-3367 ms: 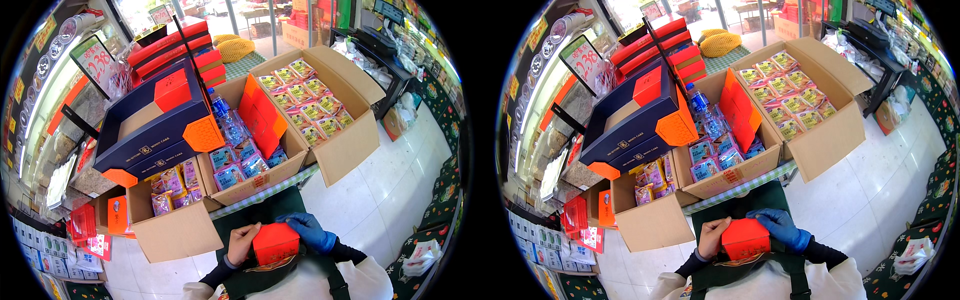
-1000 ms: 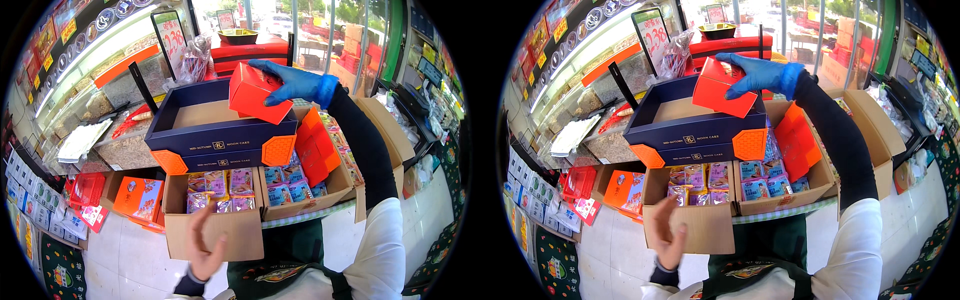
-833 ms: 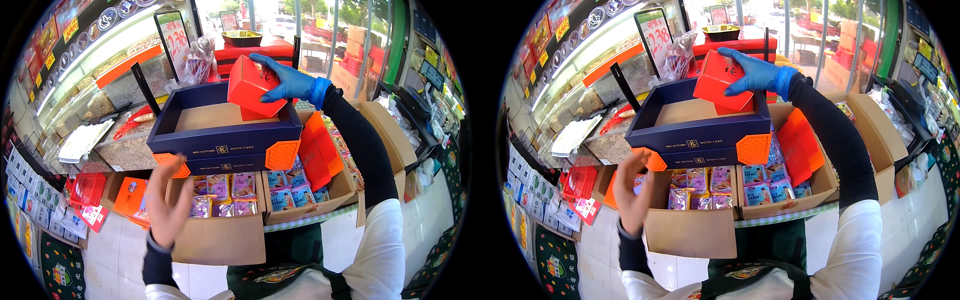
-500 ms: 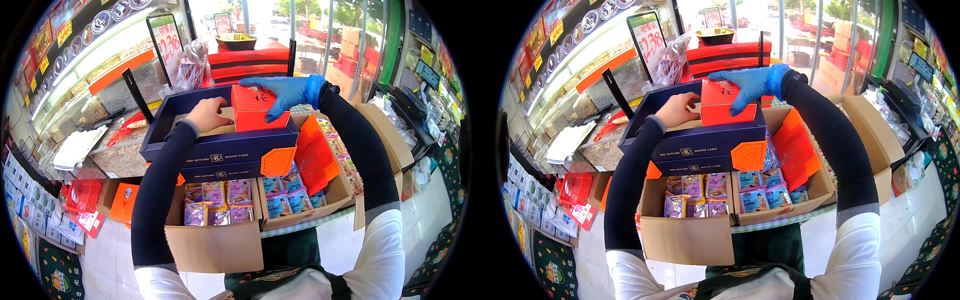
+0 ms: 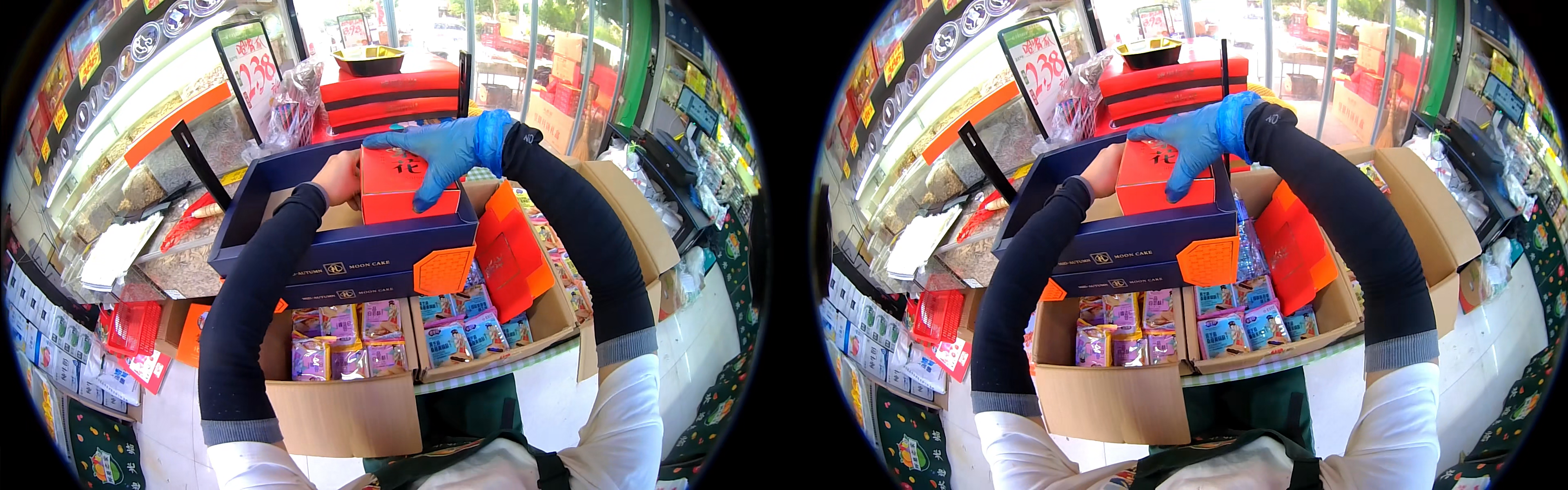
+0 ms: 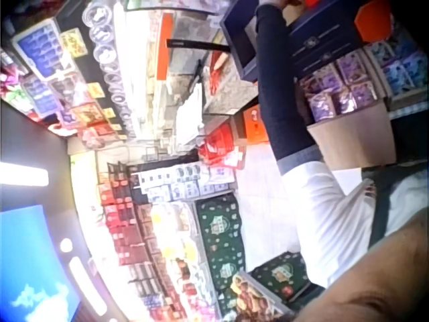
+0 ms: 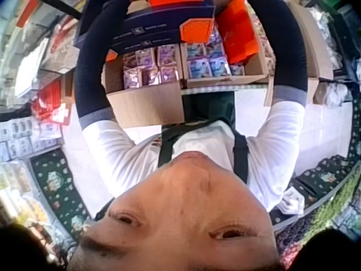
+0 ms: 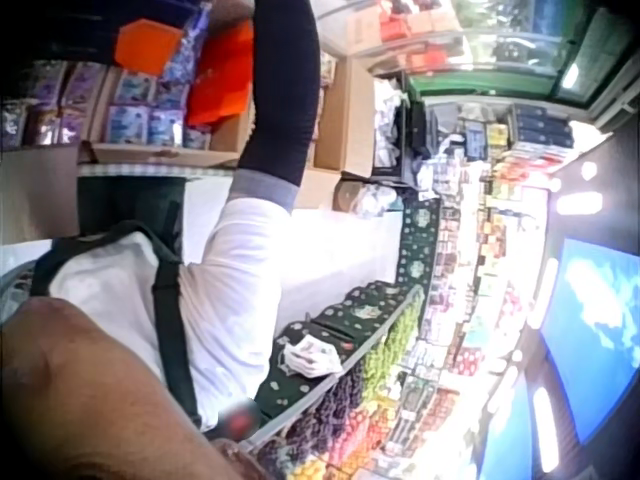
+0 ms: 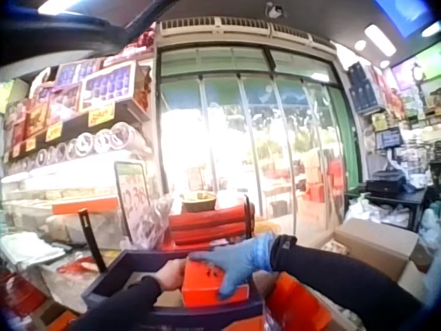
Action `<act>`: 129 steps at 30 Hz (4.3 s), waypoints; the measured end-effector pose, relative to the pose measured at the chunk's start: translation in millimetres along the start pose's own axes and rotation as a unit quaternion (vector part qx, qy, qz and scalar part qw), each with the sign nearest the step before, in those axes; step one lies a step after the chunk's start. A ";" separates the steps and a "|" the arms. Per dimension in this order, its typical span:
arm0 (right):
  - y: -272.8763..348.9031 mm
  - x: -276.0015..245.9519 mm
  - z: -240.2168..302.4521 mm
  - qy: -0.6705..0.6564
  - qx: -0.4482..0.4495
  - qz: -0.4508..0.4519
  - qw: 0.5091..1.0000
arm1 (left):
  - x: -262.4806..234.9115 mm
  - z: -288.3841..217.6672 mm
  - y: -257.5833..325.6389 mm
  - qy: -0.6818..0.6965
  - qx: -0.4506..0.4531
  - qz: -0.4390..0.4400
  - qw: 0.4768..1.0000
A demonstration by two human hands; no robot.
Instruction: The person assembles small red and orange cardboard boxes by folding and interlocking the flaps. They repeatedly pick up flat-packed boxes, fold them into shape, and place the finished boxes into a larger blue display box.
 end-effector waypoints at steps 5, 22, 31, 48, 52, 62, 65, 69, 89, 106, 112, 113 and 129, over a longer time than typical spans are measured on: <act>-8.1 5.9 -5.1 0.021 0.025 0.041 0.999 | 0.9 9.4 0.8 0.057 -0.016 0.036 0.998; -8.3 41.5 -11.5 0.074 0.002 -0.003 0.997 | 0.1 9.4 0.8 0.066 -0.135 0.134 0.980; 43.1 85.7 -38.1 -0.049 0.028 -0.446 0.893 | 7.0 27.6 7.2 0.069 -0.098 0.162 0.979; 113.3 197.2 -137.7 0.089 0.406 -0.180 0.892 | -32.7 -24.1 22.7 -0.147 0.020 -0.305 0.941; 98.5 238.7 -131.5 0.231 0.440 -0.161 0.853 | 14.4 -102.1 66.2 -0.076 0.125 -0.385 0.911; 76.2 257.2 -121.5 0.359 0.415 -0.186 0.815 | 156.0 -147.3 203.2 -0.197 0.166 -0.252 0.933; 71.2 262.3 -122.4 0.416 0.408 -0.155 0.798 | 183.0 -135.8 223.0 -0.142 0.124 -0.241 0.952; 73.9 241.5 -99.6 0.162 0.392 -0.128 0.897 | 218.2 -122.9 244.8 -0.030 0.101 -0.232 0.967; 223.4 369.9 65.6 -0.621 -0.001 -0.492 0.610 | 321.8 -142.0 185.1 0.614 0.143 -0.078 0.772; 188.8 361.3 55.9 -0.681 -0.130 -0.334 0.639 | 288.7 -193.7 154.2 0.232 0.280 -0.165 0.917; 211.6 350.4 61.1 -0.603 -0.092 -0.271 0.745 | 289.8 -167.0 158.8 0.313 0.119 -0.251 0.908; 213.3 348.8 63.6 -0.630 -0.057 -0.274 0.724 | 290.5 -170.0 155.1 0.344 0.102 -0.283 0.890; 221.4 360.6 98.8 -0.622 -0.098 -0.450 0.634 | 323.0 -129.8 170.4 0.498 0.050 -0.173 0.848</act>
Point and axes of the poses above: each hand's wrist, its own y-axis away from the middle knuckle, its own x-axis out of the palm, z = x × y, the point moved 3 cm from there along -y, towards the middle knuckle, and after that the axes turned 13 degrees about z, right-handed, at the moved point
